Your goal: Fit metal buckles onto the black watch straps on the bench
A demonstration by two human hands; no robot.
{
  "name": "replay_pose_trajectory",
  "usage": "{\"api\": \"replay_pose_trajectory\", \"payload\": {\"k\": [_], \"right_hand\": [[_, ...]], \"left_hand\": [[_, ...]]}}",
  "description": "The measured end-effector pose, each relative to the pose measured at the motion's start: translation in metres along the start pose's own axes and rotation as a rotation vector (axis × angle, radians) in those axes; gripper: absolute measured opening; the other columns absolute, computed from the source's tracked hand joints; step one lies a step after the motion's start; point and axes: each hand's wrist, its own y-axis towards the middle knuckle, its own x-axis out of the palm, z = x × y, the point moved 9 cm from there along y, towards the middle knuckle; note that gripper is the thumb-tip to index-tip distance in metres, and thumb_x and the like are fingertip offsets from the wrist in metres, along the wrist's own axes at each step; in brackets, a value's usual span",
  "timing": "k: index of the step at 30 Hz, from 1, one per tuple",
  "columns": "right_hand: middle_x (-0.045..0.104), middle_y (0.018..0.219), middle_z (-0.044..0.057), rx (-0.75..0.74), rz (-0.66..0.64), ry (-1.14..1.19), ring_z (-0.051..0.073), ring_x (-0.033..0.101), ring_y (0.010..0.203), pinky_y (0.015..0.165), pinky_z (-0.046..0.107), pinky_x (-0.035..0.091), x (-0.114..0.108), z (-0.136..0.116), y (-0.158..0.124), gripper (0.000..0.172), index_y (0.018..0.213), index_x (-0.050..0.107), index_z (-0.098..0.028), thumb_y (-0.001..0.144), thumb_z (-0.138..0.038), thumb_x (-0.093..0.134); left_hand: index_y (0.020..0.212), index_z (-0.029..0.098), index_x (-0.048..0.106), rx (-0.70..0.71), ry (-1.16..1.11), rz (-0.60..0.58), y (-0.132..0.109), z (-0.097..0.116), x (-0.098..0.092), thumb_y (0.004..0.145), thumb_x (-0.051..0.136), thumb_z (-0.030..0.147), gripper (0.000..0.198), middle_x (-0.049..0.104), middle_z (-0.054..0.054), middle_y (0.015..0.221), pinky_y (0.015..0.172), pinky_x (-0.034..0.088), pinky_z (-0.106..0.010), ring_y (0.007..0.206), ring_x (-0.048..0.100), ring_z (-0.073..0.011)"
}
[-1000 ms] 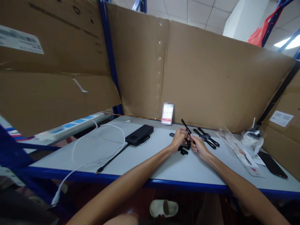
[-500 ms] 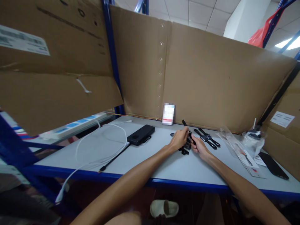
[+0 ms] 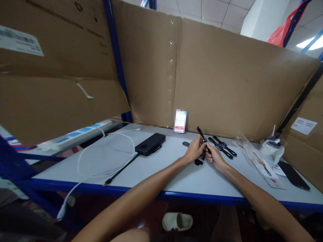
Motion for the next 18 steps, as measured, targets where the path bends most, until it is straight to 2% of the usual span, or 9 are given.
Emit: {"api": "replay_pose_trajectory", "payload": {"k": [2,4,6,8,10,13,15,18], "right_hand": [[0.032,0.049,-0.01,0.019,-0.009,0.009,0.005,0.023,0.039,0.038,0.019,0.015,0.0,0.001,0.001,0.053,0.07,0.045,-0.021,0.082,-0.068,0.065],[0.032,0.049,-0.009,0.037,-0.024,0.0,0.005,0.023,0.039,0.037,0.019,0.015,0.0,0.003,0.001,0.052,0.07,0.045,-0.021,0.083,-0.067,0.064],[0.032,0.048,-0.009,0.044,-0.026,-0.016,0.005,0.023,0.039,0.037,0.019,0.015,0.001,0.004,0.002,0.052,0.07,0.046,-0.021,0.084,-0.067,0.063],[0.032,0.048,-0.009,0.032,-0.029,-0.036,0.005,0.022,0.039,0.037,0.019,0.015,0.002,0.004,0.002,0.052,0.07,0.046,-0.021,0.083,-0.068,0.063],[0.032,0.048,-0.009,0.005,-0.035,-0.061,0.005,0.022,0.04,0.037,0.019,0.014,0.004,0.002,0.002,0.052,0.07,0.047,-0.021,0.082,-0.069,0.064],[0.034,0.05,-0.008,-0.035,-0.025,-0.101,0.006,0.023,0.041,0.036,0.019,0.013,0.005,-0.001,0.001,0.052,0.073,0.051,-0.02,0.08,-0.069,0.065],[0.035,0.05,-0.008,-0.042,-0.005,-0.115,0.005,0.023,0.041,0.036,0.019,0.013,0.004,-0.001,0.001,0.052,0.074,0.052,-0.02,0.079,-0.07,0.066],[0.034,0.049,-0.009,-0.017,0.023,-0.105,0.005,0.023,0.04,0.037,0.019,0.014,0.0,0.001,0.002,0.053,0.072,0.049,-0.02,0.078,-0.07,0.066]], "left_hand": [[0.099,0.022,0.054,0.081,0.178,-0.02,-0.002,0.007,-0.002,0.09,0.056,0.02,0.01,0.068,-0.002,0.077,0.065,0.045,-0.026,0.071,0.065,-0.0178],[0.097,0.023,0.055,0.061,0.262,-0.029,-0.002,0.006,-0.005,0.092,0.054,0.021,0.006,0.067,-0.002,0.077,0.068,0.044,-0.026,0.073,0.065,-0.0188],[0.09,0.023,0.056,0.001,0.239,-0.026,0.0,0.002,-0.008,0.094,0.053,0.026,0.005,0.065,-0.002,0.07,0.066,0.042,-0.026,0.069,0.064,-0.0179],[0.081,0.022,0.053,-0.095,0.103,-0.029,0.002,-0.004,-0.008,0.094,0.052,0.03,0.015,0.061,0.0,0.063,0.061,0.041,-0.024,0.06,0.059,-0.0156],[0.076,0.021,0.05,-0.254,-0.125,-0.064,0.002,-0.014,-0.001,0.095,0.047,0.031,0.022,0.058,0.001,0.058,0.054,0.039,-0.022,0.051,0.054,-0.013],[0.077,0.018,0.05,-0.47,-0.459,-0.143,-0.005,-0.025,0.015,0.093,0.043,0.025,0.019,0.058,-0.001,0.06,0.047,0.036,-0.02,0.048,0.051,-0.0099],[0.079,0.017,0.051,-0.522,-0.554,-0.161,-0.008,-0.026,0.019,0.09,0.044,0.022,0.014,0.06,-0.002,0.064,0.046,0.036,-0.019,0.049,0.052,-0.0088],[0.088,0.019,0.049,-0.517,-0.5,-0.09,-0.007,-0.03,0.014,0.09,0.047,0.022,0.004,0.059,0.0,0.069,0.047,0.038,-0.02,0.052,0.055,-0.0104]]}}
